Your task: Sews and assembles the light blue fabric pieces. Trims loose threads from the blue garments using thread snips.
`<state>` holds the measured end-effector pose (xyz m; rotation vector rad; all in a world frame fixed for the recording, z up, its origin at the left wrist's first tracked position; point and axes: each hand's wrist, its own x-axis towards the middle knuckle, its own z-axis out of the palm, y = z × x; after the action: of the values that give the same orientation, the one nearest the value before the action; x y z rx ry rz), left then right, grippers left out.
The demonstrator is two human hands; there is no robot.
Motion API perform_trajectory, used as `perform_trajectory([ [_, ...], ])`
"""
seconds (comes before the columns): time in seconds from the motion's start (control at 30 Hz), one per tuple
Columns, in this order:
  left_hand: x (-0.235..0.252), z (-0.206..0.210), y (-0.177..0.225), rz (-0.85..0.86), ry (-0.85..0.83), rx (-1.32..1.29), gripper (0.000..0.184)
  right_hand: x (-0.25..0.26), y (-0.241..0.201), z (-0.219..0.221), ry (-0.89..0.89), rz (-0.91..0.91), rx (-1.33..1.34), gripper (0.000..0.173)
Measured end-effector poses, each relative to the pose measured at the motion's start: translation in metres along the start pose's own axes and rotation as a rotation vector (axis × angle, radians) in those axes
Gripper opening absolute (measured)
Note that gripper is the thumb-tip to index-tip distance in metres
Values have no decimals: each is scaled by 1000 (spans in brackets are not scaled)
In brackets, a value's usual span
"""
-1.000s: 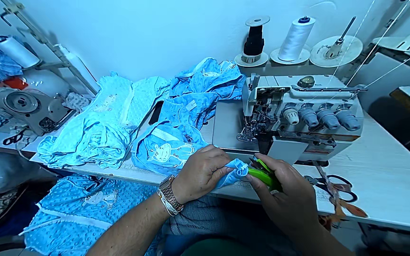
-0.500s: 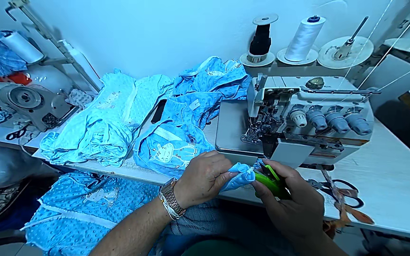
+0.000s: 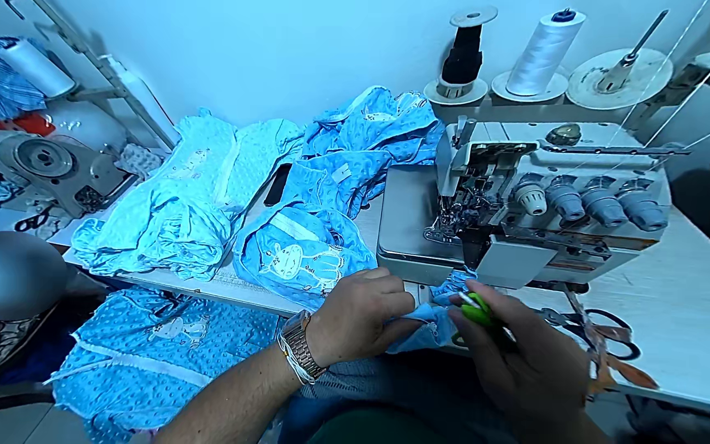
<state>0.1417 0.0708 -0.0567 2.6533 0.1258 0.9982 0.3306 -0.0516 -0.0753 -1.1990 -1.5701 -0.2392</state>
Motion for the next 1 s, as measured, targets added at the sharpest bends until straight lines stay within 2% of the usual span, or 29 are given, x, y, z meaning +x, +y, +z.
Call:
perform_trajectory([
  [0.1,-10,-3,0,-24,-6,-20,20,4,5,-8,47,109,45,34],
  [0.17,-21,-10,6,-114,-98,-109,20,2,11,-13,42,227,132,41],
  [0.2,-28,-17,12,-195,-225,-157,20,0,14,-14,28,281,177,44],
  [0.23,-34,-24,20,-290,-420,-207,19,-3,17,-14,3,319,204,46],
  [0.3,-37,-34,29,-493,-906,-330,23,-9,22,-13,-78,373,221,47],
  [0.33,-33,-37,30,-566,-1078,-354,27,-12,24,-11,-130,393,226,46],
  [0.37,-30,-42,29,-593,-1106,-347,29,-15,25,-8,-180,396,227,45],
  [0.4,-25,-50,26,-584,-1002,-320,26,-17,26,-5,-221,385,219,44],
  [0.43,-18,-59,24,-560,-831,-275,21,-19,25,-1,-250,368,206,43],
  [0.53,17,-72,5,-532,-362,60,16,-22,21,13,-297,307,153,43],
  [0.6,34,-70,-27,-640,-295,257,31,-22,17,21,-332,303,103,43],
  [0.67,38,-67,-49,-879,-305,348,60,-22,13,23,-357,289,61,45],
  [0.7,36,-69,-50,-983,-224,383,65,-22,14,23,-360,275,40,45],
  [0.77,33,-79,-45,-1143,-22,439,66,-22,19,24,-349,280,20,44],
  [0.87,25,-73,-55,-1242,96,276,65,-19,21,32,-360,292,21,42],
  [1.0,22,-52,-93,-1138,239,48,28,-9,6,40,-389,196,-3,46],
])
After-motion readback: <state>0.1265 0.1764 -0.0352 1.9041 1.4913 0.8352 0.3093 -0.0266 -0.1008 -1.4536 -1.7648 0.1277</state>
